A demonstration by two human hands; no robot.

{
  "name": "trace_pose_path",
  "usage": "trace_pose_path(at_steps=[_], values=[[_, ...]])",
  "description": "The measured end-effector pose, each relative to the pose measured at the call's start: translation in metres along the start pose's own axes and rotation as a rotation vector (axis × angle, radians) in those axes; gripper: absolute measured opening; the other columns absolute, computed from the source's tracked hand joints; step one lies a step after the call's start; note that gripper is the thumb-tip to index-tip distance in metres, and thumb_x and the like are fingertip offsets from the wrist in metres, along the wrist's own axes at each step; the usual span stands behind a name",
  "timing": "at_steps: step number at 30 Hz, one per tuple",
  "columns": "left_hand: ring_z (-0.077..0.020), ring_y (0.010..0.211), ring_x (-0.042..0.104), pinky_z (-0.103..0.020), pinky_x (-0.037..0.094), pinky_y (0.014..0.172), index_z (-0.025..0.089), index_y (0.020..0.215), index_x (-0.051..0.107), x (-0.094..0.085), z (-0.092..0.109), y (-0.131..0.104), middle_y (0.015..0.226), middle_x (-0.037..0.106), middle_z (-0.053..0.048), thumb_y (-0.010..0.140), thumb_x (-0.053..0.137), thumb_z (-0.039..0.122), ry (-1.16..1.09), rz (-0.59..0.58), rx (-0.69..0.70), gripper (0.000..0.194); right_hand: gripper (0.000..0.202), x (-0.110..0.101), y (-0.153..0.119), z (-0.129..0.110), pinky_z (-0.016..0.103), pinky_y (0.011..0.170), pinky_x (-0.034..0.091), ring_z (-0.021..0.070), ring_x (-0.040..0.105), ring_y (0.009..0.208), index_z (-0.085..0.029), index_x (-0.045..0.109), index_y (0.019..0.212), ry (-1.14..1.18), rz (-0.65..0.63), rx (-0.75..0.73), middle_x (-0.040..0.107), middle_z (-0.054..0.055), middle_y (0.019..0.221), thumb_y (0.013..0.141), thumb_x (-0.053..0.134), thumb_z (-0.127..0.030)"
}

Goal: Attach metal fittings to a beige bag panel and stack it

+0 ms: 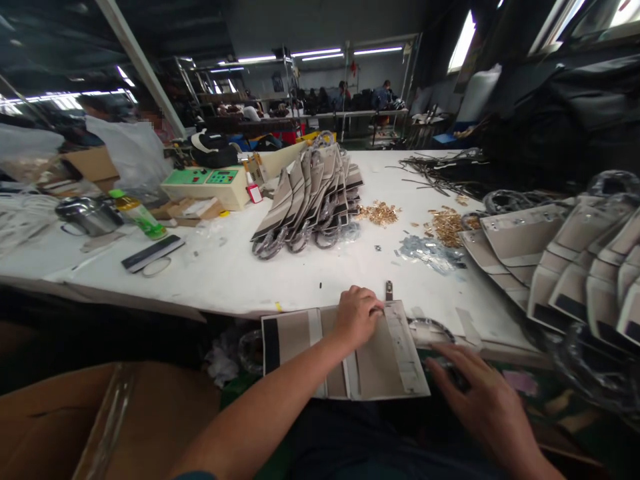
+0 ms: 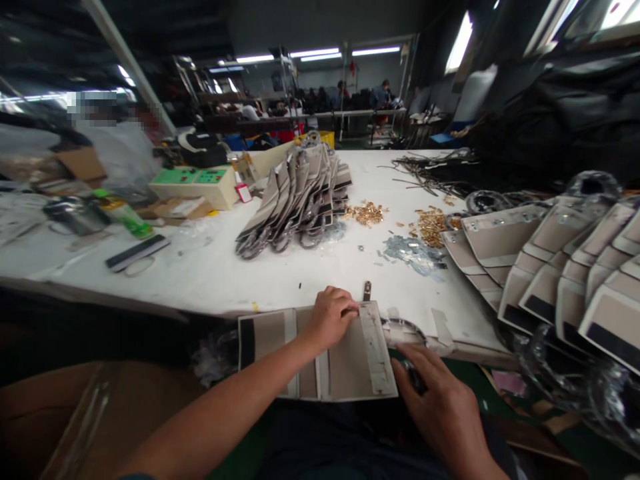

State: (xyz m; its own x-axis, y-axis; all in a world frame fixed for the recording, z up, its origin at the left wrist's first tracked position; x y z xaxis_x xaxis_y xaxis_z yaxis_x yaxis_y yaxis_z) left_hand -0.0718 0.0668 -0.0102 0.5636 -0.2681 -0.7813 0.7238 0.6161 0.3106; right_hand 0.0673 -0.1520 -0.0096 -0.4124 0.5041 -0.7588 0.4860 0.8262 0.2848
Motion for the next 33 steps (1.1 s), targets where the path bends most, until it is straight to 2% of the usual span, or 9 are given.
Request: trace_pose_path(at_steps=[2,4,7,10,13,18,22,26,33], values=[[-0.0261,0.109,0.062,-0.048,0.047,0.095,0.028,0.1,0.082,-0.002,0.005,-0.007,0.109,0.079,-0.002,0.1,0.072,0.025,0.084,0.03,0.055,0.011,0.042,0.009,0.032,-0.016,0.037,0.089,0.065,0.0286,0.079,0.112,-0.029,0.076,0.135,-0.126,-0.065,-0.116,0.072,0.005,0.147,0.106,0.053,-0.049],[-0.0259,0.109,0.062,-0.049,0.047,0.094,0.028,0.106,0.082,-0.001,0.01,-0.016,0.113,0.08,-0.002,0.106,0.064,0.025,0.173,0.023,0.094,0.018,0.042,0.027,0.059,-0.023,0.039,0.083,0.068,0.0281,0.081,0.106,-0.029,0.074,0.139,-0.244,-0.186,-0.149,0.065,0.003,0.156,0.106,0.051,-0.043],[-0.0274,0.123,0.06,-0.052,0.047,0.105,0.026,0.129,0.075,0.002,0.016,-0.033,0.137,0.075,-0.003,0.109,0.056,0.029,0.264,-0.01,0.147,0.028,0.044,0.047,0.08,-0.018,0.044,0.09,0.068,0.0294,0.08,0.11,-0.028,0.071,0.144,-0.326,-0.302,-0.141,0.061,0.001,0.161,0.107,0.052,-0.041],[-0.0312,0.147,0.049,-0.059,0.033,0.127,0.019,0.155,0.057,0.008,0.022,-0.045,0.163,0.058,-0.006,0.111,0.051,0.039,0.293,-0.046,0.156,0.048,0.047,0.052,0.086,-0.005,0.047,0.102,0.065,0.0307,0.075,0.124,-0.03,0.068,0.149,-0.305,-0.335,-0.126,0.06,-0.002,0.162,0.107,0.052,-0.045],[-0.0319,0.156,0.043,-0.062,0.024,0.135,0.016,0.163,0.047,0.012,0.023,-0.044,0.17,0.049,-0.009,0.112,0.046,0.046,0.286,-0.115,0.1,0.059,0.047,0.052,0.095,0.004,0.046,0.11,0.061,0.0294,0.07,0.134,-0.028,0.071,0.145,-0.216,-0.363,-0.106,0.066,0.0,0.155,0.105,0.055,-0.047],[-0.0292,0.156,0.045,-0.059,0.027,0.136,0.022,0.166,0.044,0.01,0.022,-0.035,0.17,0.05,-0.007,0.111,0.046,0.048,0.252,-0.173,0.052,0.061,0.045,0.054,0.107,0.005,0.044,0.117,0.056,0.0282,0.068,0.137,-0.027,0.074,0.141,-0.148,-0.389,-0.084,0.07,0.002,0.15,0.104,0.057,-0.047],[-0.0293,0.156,0.045,-0.059,0.025,0.137,0.025,0.165,0.045,0.009,0.022,-0.033,0.169,0.051,-0.005,0.11,0.048,0.048,0.248,-0.16,0.045,0.06,0.047,0.053,0.101,0.001,0.044,0.11,0.061,0.0297,0.069,0.135,-0.027,0.07,0.147,-0.199,-0.386,-0.101,0.065,0.001,0.156,0.107,0.053,-0.045],[-0.0299,0.152,0.049,-0.059,0.029,0.135,0.026,0.163,0.049,0.01,0.022,-0.03,0.166,0.055,-0.005,0.106,0.056,0.044,0.252,-0.145,0.037,0.06,0.047,0.05,0.097,-0.004,0.044,0.105,0.063,0.0299,0.072,0.131,-0.026,0.066,0.151,-0.203,-0.408,-0.111,0.062,0.003,0.16,0.109,0.051,-0.039],[-0.031,0.15,0.05,-0.06,0.031,0.133,0.027,0.162,0.05,0.014,0.022,-0.03,0.163,0.057,-0.007,0.105,0.058,0.04,0.281,-0.111,0.058,0.06,0.046,0.048,0.098,-0.009,0.037,0.098,0.064,0.0278,0.076,0.123,-0.028,0.063,0.154,-0.226,-0.433,-0.175,0.059,0.005,0.163,0.11,0.049,-0.036]])
Point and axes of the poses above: each hand's wrist, its own y-axis towards the middle knuckle, its own x-axis out of the palm, z = x × y, the point moved 5 cm from there along y, towards the middle knuckle
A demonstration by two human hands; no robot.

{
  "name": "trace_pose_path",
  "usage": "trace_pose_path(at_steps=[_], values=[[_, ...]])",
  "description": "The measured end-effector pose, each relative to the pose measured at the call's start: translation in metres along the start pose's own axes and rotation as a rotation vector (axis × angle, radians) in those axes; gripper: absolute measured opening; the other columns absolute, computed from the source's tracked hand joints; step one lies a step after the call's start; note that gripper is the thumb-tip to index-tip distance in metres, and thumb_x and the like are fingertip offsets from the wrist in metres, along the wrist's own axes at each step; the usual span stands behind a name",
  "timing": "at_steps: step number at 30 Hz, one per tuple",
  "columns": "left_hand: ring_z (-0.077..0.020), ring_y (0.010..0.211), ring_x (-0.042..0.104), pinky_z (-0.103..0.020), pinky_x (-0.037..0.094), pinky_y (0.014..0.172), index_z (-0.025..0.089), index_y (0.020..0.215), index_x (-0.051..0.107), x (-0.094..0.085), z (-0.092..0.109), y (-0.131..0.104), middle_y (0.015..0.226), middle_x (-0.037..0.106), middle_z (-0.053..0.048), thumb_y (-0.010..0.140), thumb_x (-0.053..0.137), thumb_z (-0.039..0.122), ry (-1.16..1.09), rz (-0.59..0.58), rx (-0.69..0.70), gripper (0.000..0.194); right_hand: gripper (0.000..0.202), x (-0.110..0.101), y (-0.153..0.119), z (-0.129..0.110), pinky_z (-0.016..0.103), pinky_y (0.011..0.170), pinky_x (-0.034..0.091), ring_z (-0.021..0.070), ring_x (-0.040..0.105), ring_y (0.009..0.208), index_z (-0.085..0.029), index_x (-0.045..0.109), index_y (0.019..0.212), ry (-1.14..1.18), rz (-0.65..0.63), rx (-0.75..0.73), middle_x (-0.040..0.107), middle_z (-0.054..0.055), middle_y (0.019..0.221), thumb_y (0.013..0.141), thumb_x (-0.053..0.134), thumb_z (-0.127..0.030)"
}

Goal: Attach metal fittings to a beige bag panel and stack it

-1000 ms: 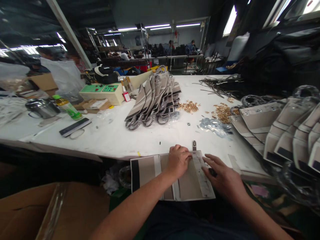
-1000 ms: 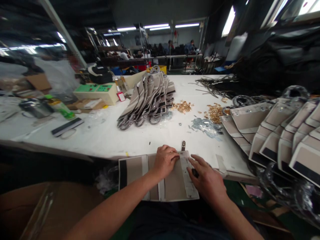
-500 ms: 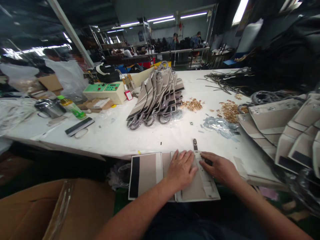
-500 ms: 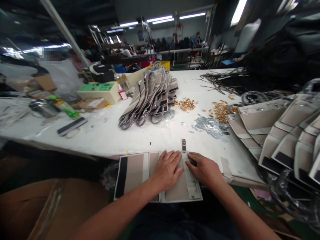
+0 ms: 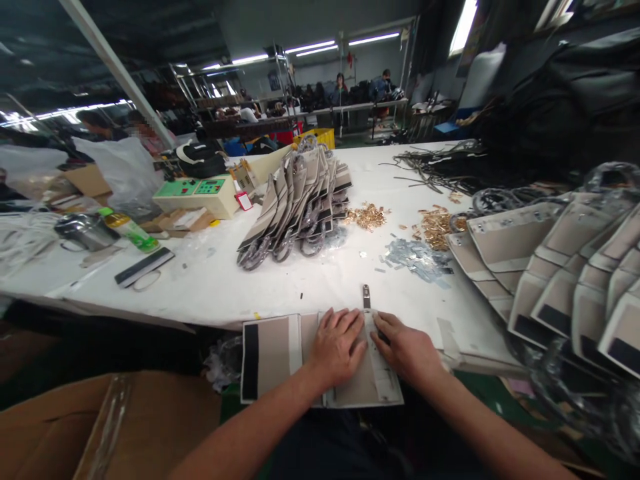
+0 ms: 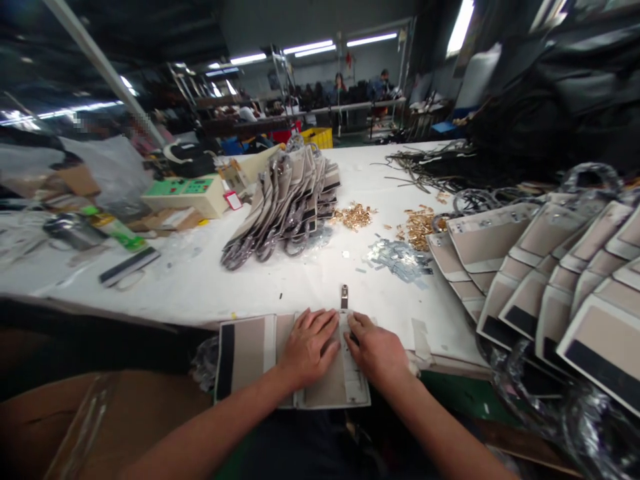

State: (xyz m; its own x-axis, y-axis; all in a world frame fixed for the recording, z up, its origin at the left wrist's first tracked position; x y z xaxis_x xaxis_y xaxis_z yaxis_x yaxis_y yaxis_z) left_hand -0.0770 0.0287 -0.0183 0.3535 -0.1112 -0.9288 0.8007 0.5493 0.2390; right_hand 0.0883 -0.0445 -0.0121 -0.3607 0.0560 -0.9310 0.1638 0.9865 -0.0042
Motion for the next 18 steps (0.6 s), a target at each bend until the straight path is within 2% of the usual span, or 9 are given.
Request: trace_pose_path(at_steps=[6,11,15,18], values=[[-0.0291,0.151,0.048,-0.059,0.028,0.134,0.025,0.163,0.048,0.003,0.004,-0.004,0.163,0.056,-0.008,0.108,0.054,0.041,0.067,0.005,0.021,0.058,0.046,0.001,-0.001,0.0,0.036,0.091,0.064,0.0272,0.079,0.112,-0.03,0.063,0.153,-0.029,0.018,-0.056,0.06,0.008,0.162,0.11,0.048,-0.035],[-0.0292,0.15,0.049,-0.059,0.03,0.133,0.025,0.162,0.049,0.0,0.007,-0.007,0.163,0.056,-0.008,0.109,0.053,0.043,0.116,-0.003,0.03,0.057,0.044,-0.003,-0.003,-0.005,0.033,0.089,0.061,0.0246,0.079,0.107,-0.03,0.067,0.148,0.0,0.004,-0.058,0.064,0.008,0.157,0.109,0.048,-0.032],[-0.0282,0.149,0.05,-0.057,0.032,0.133,0.026,0.162,0.049,-0.003,0.005,-0.009,0.163,0.057,-0.006,0.107,0.054,0.045,0.082,0.009,0.013,0.058,0.037,-0.02,0.007,0.0,0.031,0.091,0.059,0.0241,0.077,0.111,-0.033,0.077,0.134,0.042,0.025,-0.065,0.076,0.003,0.138,0.104,0.057,-0.038],[-0.0286,0.147,0.052,-0.058,0.034,0.132,0.028,0.16,0.052,-0.002,0.0,-0.011,0.162,0.058,-0.005,0.105,0.059,0.046,0.046,0.036,0.001,0.058,0.038,-0.041,0.034,0.017,0.037,0.095,0.058,0.028,0.076,0.114,-0.029,0.081,0.128,0.018,0.09,0.043,0.08,0.006,0.129,0.104,0.056,-0.043]])
Point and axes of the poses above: each hand's wrist, its own y-axis towards the middle knuckle, its own x-axis out of the palm, z = x × y, the point moved 5 cm from there along y, towards the middle knuckle
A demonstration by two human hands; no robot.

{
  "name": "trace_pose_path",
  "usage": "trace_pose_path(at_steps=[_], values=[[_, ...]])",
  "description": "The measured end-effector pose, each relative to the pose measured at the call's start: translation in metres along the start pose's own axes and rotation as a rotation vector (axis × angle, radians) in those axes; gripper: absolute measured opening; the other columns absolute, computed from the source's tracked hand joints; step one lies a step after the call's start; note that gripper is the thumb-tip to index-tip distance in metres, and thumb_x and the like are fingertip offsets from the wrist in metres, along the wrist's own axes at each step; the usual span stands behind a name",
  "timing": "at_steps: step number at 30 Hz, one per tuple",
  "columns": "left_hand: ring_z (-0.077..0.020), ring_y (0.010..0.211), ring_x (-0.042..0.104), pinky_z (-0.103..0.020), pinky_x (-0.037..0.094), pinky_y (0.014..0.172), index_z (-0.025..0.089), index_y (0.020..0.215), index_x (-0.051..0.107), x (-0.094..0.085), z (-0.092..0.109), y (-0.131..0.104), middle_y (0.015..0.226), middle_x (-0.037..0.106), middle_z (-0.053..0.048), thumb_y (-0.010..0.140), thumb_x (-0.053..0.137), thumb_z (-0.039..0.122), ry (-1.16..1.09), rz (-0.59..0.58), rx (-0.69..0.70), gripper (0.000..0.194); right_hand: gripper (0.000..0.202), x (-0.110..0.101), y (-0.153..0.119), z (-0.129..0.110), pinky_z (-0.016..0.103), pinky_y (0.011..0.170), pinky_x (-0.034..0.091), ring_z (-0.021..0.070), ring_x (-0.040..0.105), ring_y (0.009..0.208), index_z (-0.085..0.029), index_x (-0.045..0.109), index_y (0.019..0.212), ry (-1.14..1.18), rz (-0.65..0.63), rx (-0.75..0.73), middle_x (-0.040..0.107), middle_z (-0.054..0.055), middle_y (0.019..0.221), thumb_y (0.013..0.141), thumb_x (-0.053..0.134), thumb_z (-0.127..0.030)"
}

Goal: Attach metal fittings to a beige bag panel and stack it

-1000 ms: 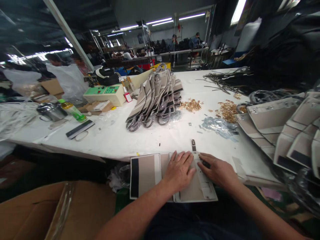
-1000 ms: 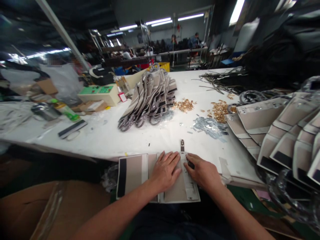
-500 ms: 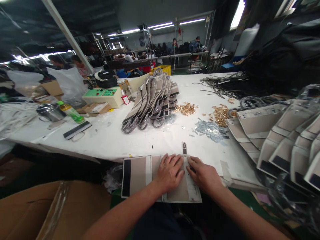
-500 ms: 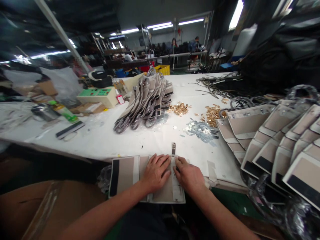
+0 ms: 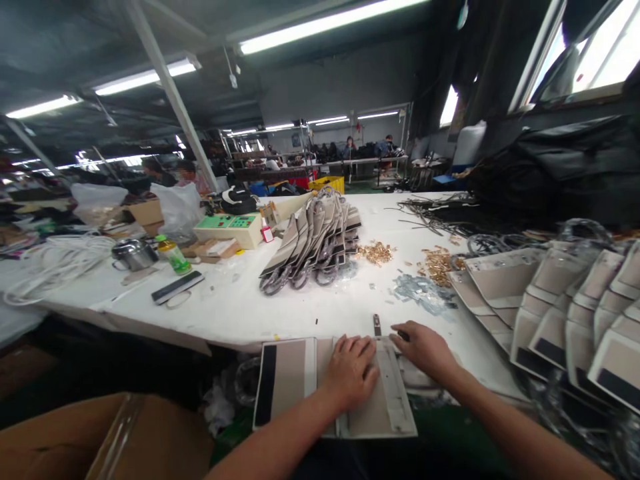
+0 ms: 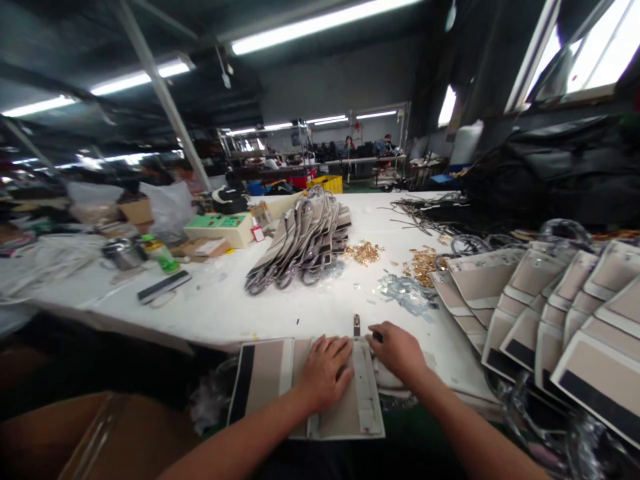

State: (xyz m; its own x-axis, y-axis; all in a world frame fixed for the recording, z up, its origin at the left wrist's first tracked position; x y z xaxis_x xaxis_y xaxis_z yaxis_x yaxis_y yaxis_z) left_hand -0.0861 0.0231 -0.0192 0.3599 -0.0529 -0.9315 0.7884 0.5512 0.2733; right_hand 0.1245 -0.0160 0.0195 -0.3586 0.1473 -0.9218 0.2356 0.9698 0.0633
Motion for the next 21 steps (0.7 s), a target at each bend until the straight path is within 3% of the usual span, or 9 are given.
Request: trace_pose_path(at_steps=[4,9,14,18,21], values=[[-0.0293,0.146,0.054,-0.059,0.035,0.132,0.028,0.158,0.055,0.004,-0.005,-0.003,0.161,0.06,-0.004,0.103,0.061,0.05,-0.054,0.019,-0.018,0.059,0.042,-0.013,0.056,0.016,0.041,0.094,0.058,0.031,0.075,0.117,-0.029,0.08,0.132,-0.047,0.035,0.145,0.079,0.008,0.132,0.103,0.053,-0.045],[-0.0292,0.148,0.052,-0.058,0.03,0.134,0.028,0.16,0.051,0.007,-0.007,-0.006,0.162,0.059,-0.004,0.105,0.056,0.054,-0.121,0.03,-0.005,0.061,0.04,0.005,0.106,0.025,0.04,0.089,0.059,0.0305,0.078,0.109,-0.031,0.082,0.129,-0.095,-0.022,0.252,0.081,0.01,0.125,0.1,0.057,-0.04],[-0.0299,0.148,0.051,-0.058,0.029,0.133,0.027,0.159,0.05,0.006,-0.005,-0.005,0.162,0.059,-0.004,0.105,0.055,0.053,-0.145,0.027,-0.011,0.061,0.039,0.024,0.121,0.036,0.044,0.086,0.057,0.0355,0.077,0.106,-0.025,0.086,0.119,-0.101,-0.059,0.294,0.08,0.017,0.124,0.098,0.055,-0.038],[-0.0299,0.147,0.052,-0.058,0.029,0.133,0.025,0.159,0.05,0.005,-0.005,-0.003,0.162,0.059,-0.004,0.104,0.056,0.052,-0.155,0.023,-0.005,0.062,0.035,0.017,0.125,0.038,0.042,0.083,0.056,0.0362,0.075,0.105,-0.021,0.087,0.111,-0.053,-0.075,0.278,0.079,0.017,0.123,0.092,0.06,-0.035],[-0.0283,0.146,0.053,-0.057,0.029,0.133,0.026,0.159,0.051,0.005,-0.005,-0.002,0.162,0.059,-0.003,0.104,0.056,0.051,-0.161,0.034,-0.012,0.06,0.031,0.006,0.116,0.028,0.037,0.079,0.056,0.0295,0.076,0.091,-0.02,0.086,0.101,0.065,-0.139,0.186,0.082,0.013,0.104,0.091,0.062,-0.035]])
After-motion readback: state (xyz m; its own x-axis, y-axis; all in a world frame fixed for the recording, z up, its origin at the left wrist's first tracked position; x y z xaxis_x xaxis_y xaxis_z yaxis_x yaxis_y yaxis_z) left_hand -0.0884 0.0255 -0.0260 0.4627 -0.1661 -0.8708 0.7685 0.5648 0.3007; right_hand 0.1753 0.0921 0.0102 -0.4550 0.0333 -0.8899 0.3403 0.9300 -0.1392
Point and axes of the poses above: each hand's wrist, its own y-axis towards the middle knuckle, its own x-axis out of the palm, z = x × y, the point moved 5 cm from there along y, towards the middle knuckle
